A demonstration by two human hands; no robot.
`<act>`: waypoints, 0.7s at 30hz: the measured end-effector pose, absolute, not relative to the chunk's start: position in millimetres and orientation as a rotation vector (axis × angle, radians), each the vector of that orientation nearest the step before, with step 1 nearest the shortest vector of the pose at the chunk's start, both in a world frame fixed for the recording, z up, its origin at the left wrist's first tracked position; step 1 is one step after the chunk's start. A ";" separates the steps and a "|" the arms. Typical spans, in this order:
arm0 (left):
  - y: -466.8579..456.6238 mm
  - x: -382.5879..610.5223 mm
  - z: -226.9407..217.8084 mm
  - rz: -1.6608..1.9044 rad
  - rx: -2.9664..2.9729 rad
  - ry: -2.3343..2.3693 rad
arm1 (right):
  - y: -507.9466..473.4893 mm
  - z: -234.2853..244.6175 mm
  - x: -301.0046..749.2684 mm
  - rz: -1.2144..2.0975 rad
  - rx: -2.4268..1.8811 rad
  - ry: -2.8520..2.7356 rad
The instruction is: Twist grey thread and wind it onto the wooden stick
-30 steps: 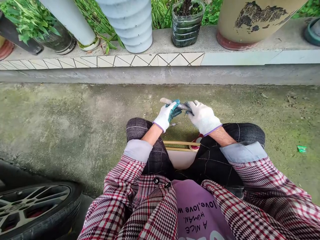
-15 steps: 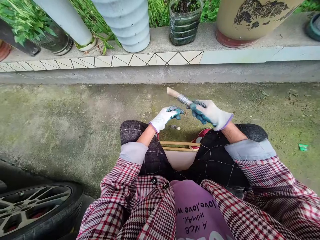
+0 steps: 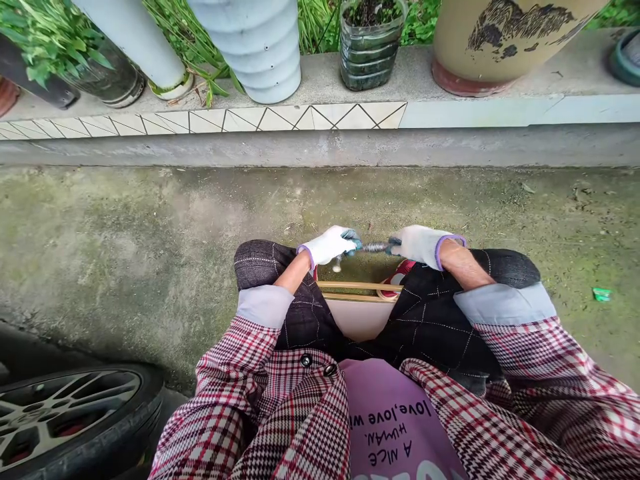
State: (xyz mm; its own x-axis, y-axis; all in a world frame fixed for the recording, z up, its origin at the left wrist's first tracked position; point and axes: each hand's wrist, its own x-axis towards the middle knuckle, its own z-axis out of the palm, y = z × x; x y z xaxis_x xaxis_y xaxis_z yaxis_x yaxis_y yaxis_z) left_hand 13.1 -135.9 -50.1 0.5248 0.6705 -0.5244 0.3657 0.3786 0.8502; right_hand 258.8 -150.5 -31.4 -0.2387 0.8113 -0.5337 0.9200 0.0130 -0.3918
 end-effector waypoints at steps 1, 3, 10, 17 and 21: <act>-136.1 15.1 -48.9 0.261 1.188 1.078 | -145.9 -31.9 259.3 -0.941 1.860 2.079; -135.6 18.2 -45.3 0.311 1.107 1.081 | -138.7 -27.3 261.0 -0.778 1.944 2.030; -130.0 16.9 -45.4 0.516 1.086 1.005 | -147.1 9.8 255.3 -1.939 2.383 1.978; -124.7 9.9 -53.3 0.521 1.307 1.030 | -159.8 13.2 260.2 -2.338 1.760 1.827; -123.3 2.5 -51.1 0.487 1.516 1.004 | -162.6 4.8 264.7 -2.108 1.534 1.845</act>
State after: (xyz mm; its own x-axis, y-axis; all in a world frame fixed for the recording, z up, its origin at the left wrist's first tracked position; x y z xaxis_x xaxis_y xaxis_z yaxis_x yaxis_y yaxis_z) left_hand 2.5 -123.3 -51.1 0.5407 0.8077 -0.2352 0.3152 0.0647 0.9468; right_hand 264.7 -162.6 4.8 -0.5375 0.5891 -0.6034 0.5202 -0.3316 -0.7871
